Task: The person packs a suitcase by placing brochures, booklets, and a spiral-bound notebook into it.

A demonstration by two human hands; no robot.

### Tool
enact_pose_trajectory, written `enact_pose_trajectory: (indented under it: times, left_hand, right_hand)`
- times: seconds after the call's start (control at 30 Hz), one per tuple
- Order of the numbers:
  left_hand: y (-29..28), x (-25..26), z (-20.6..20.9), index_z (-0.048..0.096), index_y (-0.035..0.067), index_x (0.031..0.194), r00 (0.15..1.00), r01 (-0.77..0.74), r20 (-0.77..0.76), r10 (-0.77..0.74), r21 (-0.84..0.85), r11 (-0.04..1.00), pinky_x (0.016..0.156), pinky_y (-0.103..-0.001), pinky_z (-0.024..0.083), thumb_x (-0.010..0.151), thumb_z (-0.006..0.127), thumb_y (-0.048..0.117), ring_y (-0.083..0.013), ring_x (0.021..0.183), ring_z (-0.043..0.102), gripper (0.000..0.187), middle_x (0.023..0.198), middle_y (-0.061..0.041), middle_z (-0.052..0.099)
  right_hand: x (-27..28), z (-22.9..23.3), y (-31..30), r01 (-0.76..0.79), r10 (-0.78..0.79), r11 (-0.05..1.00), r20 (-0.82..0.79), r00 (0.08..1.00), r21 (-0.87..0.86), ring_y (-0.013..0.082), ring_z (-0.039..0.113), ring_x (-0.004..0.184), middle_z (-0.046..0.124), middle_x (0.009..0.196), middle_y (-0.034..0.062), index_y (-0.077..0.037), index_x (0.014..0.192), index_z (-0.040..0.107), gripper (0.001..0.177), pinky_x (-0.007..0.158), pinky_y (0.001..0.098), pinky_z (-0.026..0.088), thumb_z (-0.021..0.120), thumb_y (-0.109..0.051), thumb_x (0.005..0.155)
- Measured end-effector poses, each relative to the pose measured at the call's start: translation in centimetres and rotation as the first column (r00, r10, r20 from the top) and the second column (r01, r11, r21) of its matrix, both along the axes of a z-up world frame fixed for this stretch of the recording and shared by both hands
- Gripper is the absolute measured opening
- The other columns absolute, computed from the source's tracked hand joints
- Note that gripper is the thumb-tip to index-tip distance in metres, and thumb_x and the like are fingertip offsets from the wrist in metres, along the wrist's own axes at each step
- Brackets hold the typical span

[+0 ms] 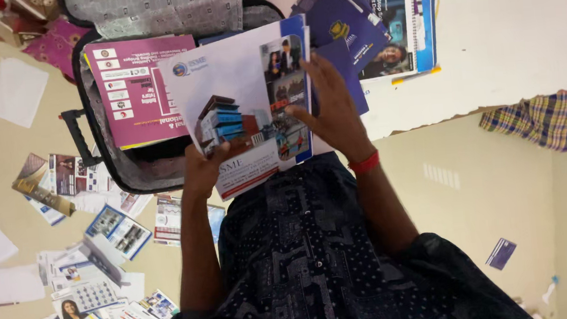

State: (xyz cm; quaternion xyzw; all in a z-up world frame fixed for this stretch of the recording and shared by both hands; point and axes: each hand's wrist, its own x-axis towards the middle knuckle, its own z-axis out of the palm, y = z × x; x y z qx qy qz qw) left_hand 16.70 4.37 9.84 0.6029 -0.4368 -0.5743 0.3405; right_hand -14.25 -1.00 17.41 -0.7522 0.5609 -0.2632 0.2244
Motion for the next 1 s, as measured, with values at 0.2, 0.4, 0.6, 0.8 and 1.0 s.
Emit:
enact_pose_trajectory:
  times: [0.2,0.4,0.6,0.8,1.0]
  left_hand:
    - [-0.2,5.4,-3.2,0.067,-0.001,0.112,0.992,-0.063,-0.109,0.069,0.055,0.996,0.071,-0.028,0.052,0.093,0.072,0.002,-0.0095,0.08,0.06,0.02,0.094,-0.001,0.068]
    - [-2.9,6.1,-2.8,0.052,0.004,0.126,0.843,-0.14,-0.483,0.235,0.226,0.964,0.079,-0.037,0.064,0.089,0.064,-0.003,-0.0194,0.094,0.074,0.04,0.1,-0.004,0.073]
    - [-3.5,6.7,-9.7,0.05,-0.001,0.138,0.857,-0.347,-0.366,0.363,0.112,0.931,0.08,-0.037,0.063,0.096,0.057,-0.004,-0.0236,0.097,0.074,0.043,0.113,-0.01,0.071]
    - [-4.1,4.9,-13.6,0.049,0.001,0.145,0.944,-0.145,0.258,0.205,-0.235,0.961,0.087,-0.039,0.057,0.092,0.06,0.001,-0.0288,0.104,0.073,0.053,0.116,-0.02,0.073]
    - [-5.6,2.1,-15.3,0.053,0.0,0.135,0.875,0.008,0.478,0.078,-0.175,0.984,0.09,-0.051,0.052,0.089,0.067,0.015,-0.0472,0.109,0.064,0.049,0.118,-0.029,0.067]
  right_hand:
    - [5.2,-9.8,4.7,-0.114,-0.186,0.876,0.546,0.817,0.469,0.0373,0.051,0.137,0.039,0.156,0.0259,-0.005,0.16,0.012,0.107,0.105,0.0488,0.05,0.082,-0.039,0.086]
    - [5.7,-16.2,4.4,-0.122,-0.456,0.731,0.614,0.644,0.671,0.0172,0.065,0.088,0.071,0.113,0.012,-0.008,0.157,0.033,0.079,0.072,0.0325,0.057,0.076,-0.019,0.091]
    - [6.5,-25.2,2.5,-0.083,-0.598,0.586,0.499,0.628,0.806,0.0117,0.061,0.073,0.066,0.094,0.0059,-0.006,0.133,0.047,0.047,0.059,0.0312,0.056,0.071,-0.01,0.093]
    - [6.8,-30.3,-0.2,0.12,-0.556,0.69,0.416,0.719,0.714,0.0157,0.065,0.074,0.068,0.1,0.0109,0.0,0.13,0.057,0.039,0.063,0.0349,0.058,0.067,0.003,0.092]
    - [6.2,-30.1,-0.3,0.034,-0.409,0.735,0.403,0.819,0.677,0.027,0.075,0.082,0.073,0.099,0.0193,0.0,0.14,0.048,0.053,0.067,0.0392,0.062,0.055,0.003,0.088]
